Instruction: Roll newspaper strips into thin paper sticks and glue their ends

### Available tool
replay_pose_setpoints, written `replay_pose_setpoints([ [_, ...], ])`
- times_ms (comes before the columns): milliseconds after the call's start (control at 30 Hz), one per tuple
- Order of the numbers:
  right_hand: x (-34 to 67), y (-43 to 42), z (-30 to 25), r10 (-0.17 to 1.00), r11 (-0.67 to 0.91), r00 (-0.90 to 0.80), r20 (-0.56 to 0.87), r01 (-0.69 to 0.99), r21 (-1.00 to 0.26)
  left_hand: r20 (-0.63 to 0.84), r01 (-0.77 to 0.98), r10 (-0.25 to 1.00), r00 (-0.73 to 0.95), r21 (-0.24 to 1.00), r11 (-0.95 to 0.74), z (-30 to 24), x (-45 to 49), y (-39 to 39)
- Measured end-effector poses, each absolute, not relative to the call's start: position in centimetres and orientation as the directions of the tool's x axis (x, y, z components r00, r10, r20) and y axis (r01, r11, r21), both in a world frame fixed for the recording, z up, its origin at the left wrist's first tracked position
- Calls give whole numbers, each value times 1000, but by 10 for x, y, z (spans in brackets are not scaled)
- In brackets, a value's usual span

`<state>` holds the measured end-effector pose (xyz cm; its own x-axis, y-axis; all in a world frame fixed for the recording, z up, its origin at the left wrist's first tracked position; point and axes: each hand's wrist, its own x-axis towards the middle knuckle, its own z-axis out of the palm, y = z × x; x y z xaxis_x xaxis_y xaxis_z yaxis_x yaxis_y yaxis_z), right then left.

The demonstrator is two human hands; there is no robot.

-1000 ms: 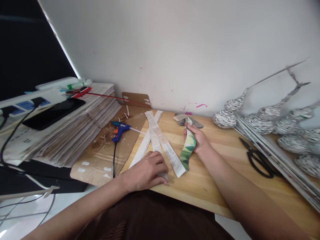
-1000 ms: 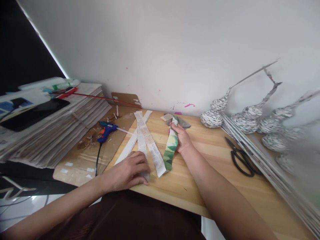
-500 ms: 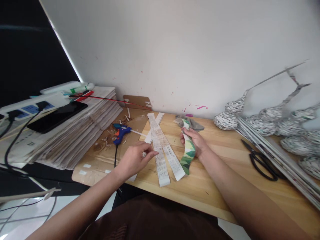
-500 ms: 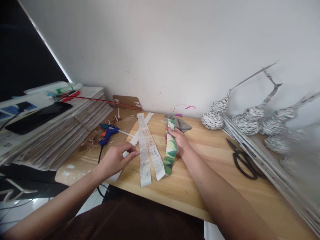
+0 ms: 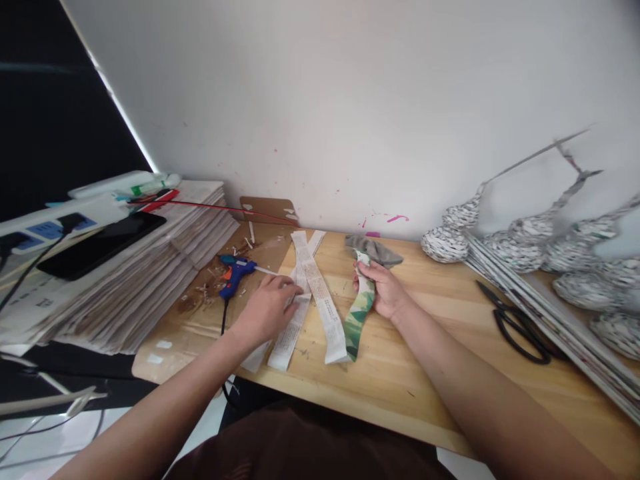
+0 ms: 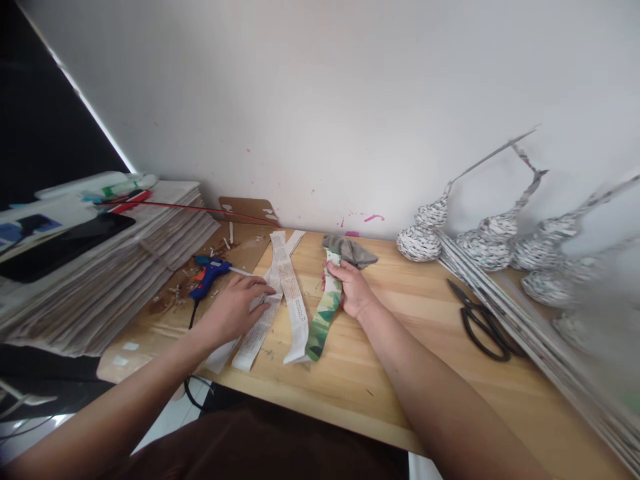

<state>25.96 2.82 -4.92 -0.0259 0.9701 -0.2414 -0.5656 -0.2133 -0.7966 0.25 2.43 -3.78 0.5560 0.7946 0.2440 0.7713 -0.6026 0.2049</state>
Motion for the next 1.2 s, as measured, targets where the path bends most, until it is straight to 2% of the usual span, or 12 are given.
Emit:
replay_pose_setpoints([
  [67,259,28,-50,972,-210,-32,-234,-568,-796,281,766,788,549,207,-608,-38,-3,27],
  [267,260,29,-51,975,-210,-58,-214,-556,-804,379,655,742,553,352,-669,-28,8,18],
  [400,259,29,-51,975,-211,-63,-212,-549,-809,312,607,680,664,307,-733,-24,27,16],
  [567,259,28,-53,978,-201,-73,-195,-565,-800,244,459,516,821,255,-851,-32,47,22],
  [667,260,29,-55,981,-191,-88,-172,-564,-803,203,414,470,859,265,-871,-33,53,23],
  [867,261,30,-59,983,-181,-100,-151,-552,-814,213,396,475,854,328,-858,-27,56,17],
  [967,260,31,-59,983,-181,-94,-155,-548,-817,264,454,559,786,368,-811,-30,54,20],
  [1100,260,30,-59,984,-178,-80,-160,-543,-821,301,547,733,610,508,-665,-32,53,29],
  [1200,259,30,-58,984,-176,-77,-160,-540,-823,279,467,729,624,615,-636,-22,55,24],
])
